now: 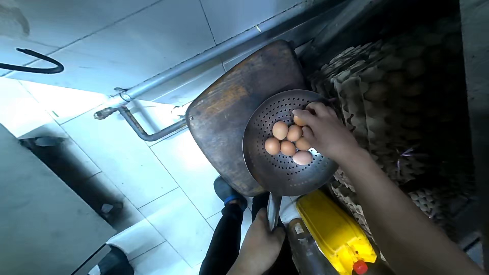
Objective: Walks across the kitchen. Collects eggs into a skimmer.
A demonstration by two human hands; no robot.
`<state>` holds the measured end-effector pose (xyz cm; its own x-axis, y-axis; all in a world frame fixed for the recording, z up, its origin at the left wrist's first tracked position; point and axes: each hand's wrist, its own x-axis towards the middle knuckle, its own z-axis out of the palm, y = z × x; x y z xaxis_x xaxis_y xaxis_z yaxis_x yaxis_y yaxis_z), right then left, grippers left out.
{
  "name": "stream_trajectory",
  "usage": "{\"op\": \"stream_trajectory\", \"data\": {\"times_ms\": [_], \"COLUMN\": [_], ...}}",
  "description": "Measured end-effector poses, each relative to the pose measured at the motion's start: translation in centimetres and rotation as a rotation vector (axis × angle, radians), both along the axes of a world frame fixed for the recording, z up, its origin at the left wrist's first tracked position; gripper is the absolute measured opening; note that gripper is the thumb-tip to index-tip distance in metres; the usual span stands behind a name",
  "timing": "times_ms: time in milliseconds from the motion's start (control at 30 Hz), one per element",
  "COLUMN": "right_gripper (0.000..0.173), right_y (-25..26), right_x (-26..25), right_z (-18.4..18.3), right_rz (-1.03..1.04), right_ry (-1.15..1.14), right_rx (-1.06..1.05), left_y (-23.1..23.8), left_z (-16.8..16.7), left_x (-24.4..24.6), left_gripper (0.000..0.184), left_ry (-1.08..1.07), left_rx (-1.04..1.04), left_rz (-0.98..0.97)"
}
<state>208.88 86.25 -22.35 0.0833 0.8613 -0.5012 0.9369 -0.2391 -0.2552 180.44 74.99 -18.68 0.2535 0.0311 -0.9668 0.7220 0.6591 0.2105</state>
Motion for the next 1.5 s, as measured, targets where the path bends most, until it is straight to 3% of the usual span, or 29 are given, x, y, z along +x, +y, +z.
{"op": "stream_trajectory", "data": {"times_ms": [67, 133, 267, 333, 467, 733, 867, 1033, 1233, 1367, 1500], "right_gripper": [0.042, 0.04, 0.073, 0.077, 0.053, 0.061, 0.049, 0.055, 0.051, 0.057, 0.055], "right_y": [-0.3, -0.7, -0.7, -0.2, 1.2, 2.4, 2.4, 2.9, 1.8, 1.7, 1.3], "right_x": [1.1, 2.4, 6.9, 9.3, 10.8, 9.7, 10.6, 10.6, 11.3, 8.5, 9.1], "right_z": [1.3, 3.2, 3.6, 2.0, 0.3, -0.8, -1.5, -1.1, 0.1, 2.8, 2.4], "right_rz": [-0.073, -0.276, -0.9, -1.024, -0.908, -1.07, -0.89, -1.114, -0.957, -1.29, -1.334], "right_ry": [0.04, -0.002, -0.067, -0.113, -0.199, -0.159, -0.356, -0.264, -0.162, 0.142, 0.187], "right_rx": [0.104, 0.248, 0.375, 0.37, 0.253, 0.408, 0.161, 0.255, 0.209, 0.359, 0.475], "left_y": [0.1, 0.2, 0.0, -0.2, -0.3, -0.2, -0.1, -0.2, -0.1, -0.3, -0.3], "left_z": [0.1, 0.0, -0.1, -0.2, 0.1, -0.2, -0.1, -0.1, -0.1, -0.2, -0.2], "left_x": [0.0, -0.1, -0.2, -0.1, 0.2, 0.1, 0.1, 0.2, 0.1, 0.1, 0.1], "left_gripper": [0.048, 0.049, 0.048, 0.048, 0.048, 0.047, 0.047, 0.046, 0.051, 0.05, 0.047], "left_ry": [0.0, 0.003, 0.005, 0.003, 0.004, 0.011, 0.004, 0.001, 0.009, 0.003, -0.006], "left_rx": [-0.009, -0.005, -0.004, 0.003, -0.004, 0.005, 0.009, 0.01, 0.01, 0.013, 0.0], "left_rz": [-0.001, -0.004, -0.01, -0.009, 0.005, -0.016, -0.003, -0.005, -0.018, -0.008, 0.012]}}
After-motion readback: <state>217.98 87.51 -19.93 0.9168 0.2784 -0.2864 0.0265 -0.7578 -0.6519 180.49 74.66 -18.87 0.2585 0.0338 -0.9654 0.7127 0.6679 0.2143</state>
